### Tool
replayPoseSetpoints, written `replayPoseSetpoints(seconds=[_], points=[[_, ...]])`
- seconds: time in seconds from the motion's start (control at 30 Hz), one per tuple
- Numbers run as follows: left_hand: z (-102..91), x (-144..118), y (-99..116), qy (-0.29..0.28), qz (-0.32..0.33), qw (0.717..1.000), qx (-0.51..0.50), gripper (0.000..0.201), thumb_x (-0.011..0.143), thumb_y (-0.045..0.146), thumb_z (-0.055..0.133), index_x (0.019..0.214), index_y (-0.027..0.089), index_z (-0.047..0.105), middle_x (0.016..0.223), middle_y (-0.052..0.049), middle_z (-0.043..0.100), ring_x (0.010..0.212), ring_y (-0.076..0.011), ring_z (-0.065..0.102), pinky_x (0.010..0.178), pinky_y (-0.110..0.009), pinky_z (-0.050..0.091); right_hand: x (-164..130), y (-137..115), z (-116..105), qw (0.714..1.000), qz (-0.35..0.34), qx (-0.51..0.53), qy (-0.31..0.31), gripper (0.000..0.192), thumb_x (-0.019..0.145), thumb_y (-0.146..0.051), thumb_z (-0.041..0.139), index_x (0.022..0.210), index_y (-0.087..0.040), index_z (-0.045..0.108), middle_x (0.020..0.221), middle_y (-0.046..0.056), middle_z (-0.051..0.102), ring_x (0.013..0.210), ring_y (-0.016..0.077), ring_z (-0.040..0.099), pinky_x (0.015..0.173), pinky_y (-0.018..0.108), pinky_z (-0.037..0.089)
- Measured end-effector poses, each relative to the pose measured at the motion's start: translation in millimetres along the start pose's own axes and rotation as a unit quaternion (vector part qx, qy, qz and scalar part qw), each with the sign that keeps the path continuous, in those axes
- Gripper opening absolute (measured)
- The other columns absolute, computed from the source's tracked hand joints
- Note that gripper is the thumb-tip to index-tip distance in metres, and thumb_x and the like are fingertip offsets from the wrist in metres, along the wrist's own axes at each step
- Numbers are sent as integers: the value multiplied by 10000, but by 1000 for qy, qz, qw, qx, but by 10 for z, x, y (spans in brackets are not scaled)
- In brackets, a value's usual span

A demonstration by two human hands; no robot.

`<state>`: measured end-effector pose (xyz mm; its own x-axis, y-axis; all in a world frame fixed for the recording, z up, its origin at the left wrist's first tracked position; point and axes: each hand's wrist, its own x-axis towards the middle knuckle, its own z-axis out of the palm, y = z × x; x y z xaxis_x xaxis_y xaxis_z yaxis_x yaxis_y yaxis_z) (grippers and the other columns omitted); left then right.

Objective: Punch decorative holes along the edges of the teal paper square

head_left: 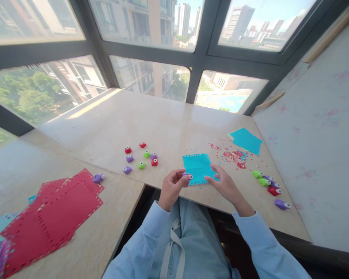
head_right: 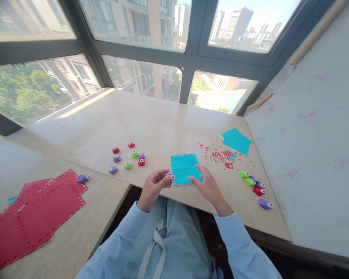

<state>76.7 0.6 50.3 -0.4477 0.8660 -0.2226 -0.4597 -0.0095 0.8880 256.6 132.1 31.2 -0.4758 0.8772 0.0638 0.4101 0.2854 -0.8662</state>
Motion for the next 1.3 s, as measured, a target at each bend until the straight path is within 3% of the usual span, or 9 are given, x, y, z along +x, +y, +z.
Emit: replayPoseSetpoints(seconds=[0.2, 0.37, 0.57, 0.73, 0.87, 1.03, 1.13, 1.23, 1.3], points=[[42, 342, -186, 34, 8, 999, -2, 563, 599, 492, 850, 993, 121, 696, 897, -104, 754, 748, -179, 701, 691, -300, 577, 355, 100, -165, 976, 160, 149, -10, 662, 652, -507, 812, 1184, -194, 572, 1380, 158, 509, 1272, 319, 492, 1056, 456, 446], [108, 476, -319, 50, 18, 998, 23, 477, 629, 463, 834, 944, 133, 693, 850, -92, 746, 723, -178, 694, 655, -287, 560, 402, -36, -141, 937, 217, 273, 9, 547, 589, -377, 877, 1030, -215, 597, 1218, 104, 596, 1078, 255, 607, 808, 317, 576], [87, 458, -331, 35, 17, 999, 28, 456, 641, 465, 821, 934, 141, 687, 840, -78, 736, 718, -174, 689, 672, -298, 569, 472, -106, -61, 903, 262, 339, -35, 528, 547, -386, 899, 943, -183, 615, 884, 37, 635, 708, 130, 588, 481, 181, 441], [79, 438, -304, 23, 24, 999, 31, 438, 650, 472, 814, 920, 151, 688, 846, -67, 735, 714, -174, 691, 663, -300, 576, 508, -160, 15, 936, 231, 247, -101, 546, 615, -493, 839, 980, -149, 623, 606, -44, 502, 480, 83, 395, 393, 186, 227], [49, 418, -305, 15, 38, 999, 19, 445, 659, 495, 806, 918, 153, 688, 847, -69, 740, 709, -180, 698, 665, -314, 586, 483, -110, 49, 982, 126, 86, -113, 614, 648, -579, 772, 1046, -121, 679, 700, 13, 601, 555, 126, 472, 470, 238, 334], [35, 402, -300, 16, 53, 998, 2, 472, 658, 508, 809, 920, 135, 685, 864, -91, 747, 687, -171, 695, 657, -310, 584, 430, -11, 6, 995, 6, -39, -90, 580, 671, -675, 711, 926, -154, 731, 611, 0, 544, 586, 168, 486, 559, 293, 375], [40, 395, -292, 18, 63, 998, -22, 467, 638, 483, 831, 907, 127, 692, 843, -88, 746, 671, -165, 689, 646, -306, 577, 382, -9, -26, 994, -52, -92, -42, 560, 703, -733, 637, 735, -177, 693, 655, 36, 579, 610, 187, 509, 590, 320, 395], [20, 347, -258, 59, 80, 990, -98, 483, 602, 443, 863, 926, 126, 696, 823, -67, 742, 656, -145, 680, 641, -287, 566, 312, -49, -73, 994, -81, -59, 33, 541, 760, -716, 593, 768, -180, 666, 803, 71, 641, 697, 203, 561, 637, 333, 444], [-17, 274, -208, 99, 87, 979, -157, 504, 583, 438, 875, 940, 133, 692, 825, -55, 740, 634, -122, 668, 632, -267, 556, 250, -76, -145, 992, -61, -31, 102, 505, 772, -684, 613, 752, -179, 623, 737, 53, 617, 661, 190, 550, 615, 323, 459]])
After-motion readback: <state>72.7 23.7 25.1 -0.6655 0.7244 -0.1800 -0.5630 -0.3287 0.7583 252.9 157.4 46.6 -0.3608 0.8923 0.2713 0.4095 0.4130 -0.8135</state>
